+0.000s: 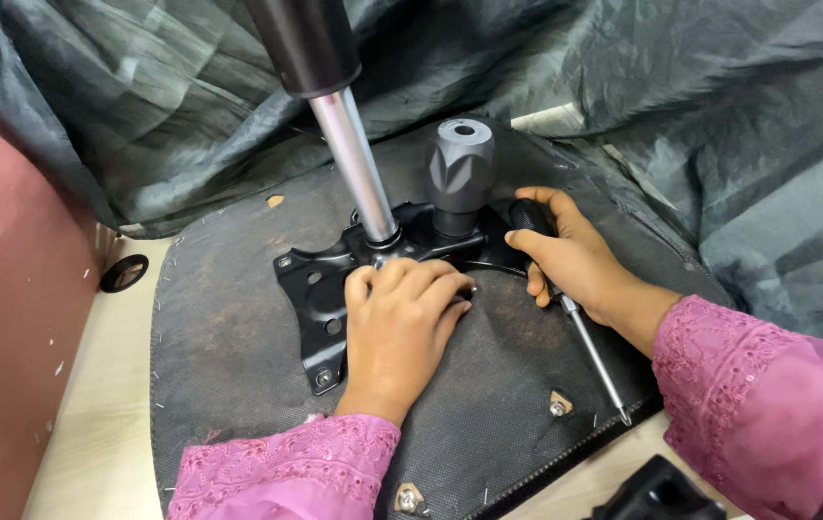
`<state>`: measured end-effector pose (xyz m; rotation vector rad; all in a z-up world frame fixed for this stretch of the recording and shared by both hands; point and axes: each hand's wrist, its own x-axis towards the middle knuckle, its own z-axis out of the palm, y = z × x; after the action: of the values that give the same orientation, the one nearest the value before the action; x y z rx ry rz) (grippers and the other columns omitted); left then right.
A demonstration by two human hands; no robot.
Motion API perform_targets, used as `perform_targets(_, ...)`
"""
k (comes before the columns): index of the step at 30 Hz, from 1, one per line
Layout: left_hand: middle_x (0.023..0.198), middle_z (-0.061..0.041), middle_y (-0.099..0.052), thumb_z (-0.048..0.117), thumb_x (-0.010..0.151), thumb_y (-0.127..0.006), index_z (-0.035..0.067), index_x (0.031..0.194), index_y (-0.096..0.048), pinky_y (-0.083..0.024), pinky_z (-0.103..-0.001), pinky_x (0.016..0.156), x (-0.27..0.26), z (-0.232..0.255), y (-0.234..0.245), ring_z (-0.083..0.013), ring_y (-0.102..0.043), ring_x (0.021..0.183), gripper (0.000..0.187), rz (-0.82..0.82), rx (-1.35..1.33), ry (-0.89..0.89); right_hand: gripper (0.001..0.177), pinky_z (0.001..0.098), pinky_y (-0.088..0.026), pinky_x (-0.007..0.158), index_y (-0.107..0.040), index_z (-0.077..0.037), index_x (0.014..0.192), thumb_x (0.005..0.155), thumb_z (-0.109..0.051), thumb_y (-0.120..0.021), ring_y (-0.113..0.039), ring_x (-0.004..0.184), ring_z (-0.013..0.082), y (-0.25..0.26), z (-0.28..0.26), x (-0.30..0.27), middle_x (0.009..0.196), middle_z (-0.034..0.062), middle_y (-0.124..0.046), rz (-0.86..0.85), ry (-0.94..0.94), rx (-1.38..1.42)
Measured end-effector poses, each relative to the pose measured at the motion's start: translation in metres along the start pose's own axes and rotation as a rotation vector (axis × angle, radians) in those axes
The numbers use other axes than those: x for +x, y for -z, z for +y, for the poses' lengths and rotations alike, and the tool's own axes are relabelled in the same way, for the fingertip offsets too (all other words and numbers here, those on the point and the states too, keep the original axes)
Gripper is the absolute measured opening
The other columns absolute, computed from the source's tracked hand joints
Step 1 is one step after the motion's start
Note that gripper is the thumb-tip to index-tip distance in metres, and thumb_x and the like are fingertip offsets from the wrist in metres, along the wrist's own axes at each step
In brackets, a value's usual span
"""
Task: The person uses a screwdriver to tighten screws into a black metal bracket attached to a chair base. They then insert and tighten additional screws to secure the bracket to the chair seat.
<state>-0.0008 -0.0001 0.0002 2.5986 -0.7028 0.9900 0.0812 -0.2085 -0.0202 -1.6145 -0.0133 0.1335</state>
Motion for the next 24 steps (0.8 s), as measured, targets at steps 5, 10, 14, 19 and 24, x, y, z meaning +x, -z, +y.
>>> perform_targets(5,0.123,0.000,-0.060,0.038,0.068,-0.089,0.021,0.107,-0.069,-0.032,-0.050,0.103,0.001,-0.003,0.004,-0.0252,-0.053,0.123,0.047,0.106,0.081,0.286,0.061,0.0303,-0.048,0.040,-0.042,-0.015,0.148,0.091,-0.014,-0.063,-0.055,0.046,0.0139,0.001,-0.006,-0.002,0.101,0.0131,-0.062,-0.009,-0.045,-0.032)
perform_targets(10,0.155,-0.021,-0.030,0.046,0.072,-0.090,0.013,0.143,-0.045,-0.020,-0.063,0.116,0.003,-0.007,0.000,-0.0425,-0.033,0.143,0.090,0.229,0.218,0.403,0.064,0.0317,-0.050,0.043,-0.048,-0.025,0.147,0.086,-0.024,-0.070,-0.058,0.051,0.0174,0.015,-0.008,0.012,0.102,0.0188,-0.059,-0.048,-0.104,-0.378)
perform_targets(14,0.163,-0.026,-0.028,0.049,0.077,-0.088,0.013,0.155,-0.029,-0.022,-0.064,0.115,0.004,-0.009,-0.005,-0.0373,-0.035,0.147,0.105,0.141,0.180,0.437,0.091,0.0378,-0.053,0.066,-0.047,-0.021,0.149,0.075,-0.053,-0.088,-0.064,0.076,0.0234,0.036,-0.003,0.026,0.125,0.0212,-0.056,0.044,0.211,-0.934)
perform_targets(19,0.142,-0.022,-0.053,0.050,0.070,-0.089,0.004,0.156,-0.021,-0.032,-0.057,0.110,0.007,-0.010,-0.006,-0.0359,-0.047,0.136,0.119,0.036,0.057,0.461,0.122,0.0410,-0.055,0.075,-0.037,-0.019,0.157,0.059,-0.069,-0.089,-0.070,0.085,0.0308,0.049,-0.012,0.036,0.137,0.0247,-0.053,0.070,0.080,-1.123)
perform_targets(24,0.138,-0.023,-0.058,0.045,0.074,-0.089,-0.001,0.155,-0.023,-0.044,-0.049,0.101,0.007,-0.013,-0.004,-0.0382,-0.054,0.129,0.114,0.080,0.056,0.383,0.122,0.0397,-0.058,0.062,-0.035,-0.021,0.158,0.057,-0.065,-0.087,-0.070,0.060,0.0283,0.051,-0.030,0.045,0.105,0.0171,-0.072,0.050,-0.152,-1.082)
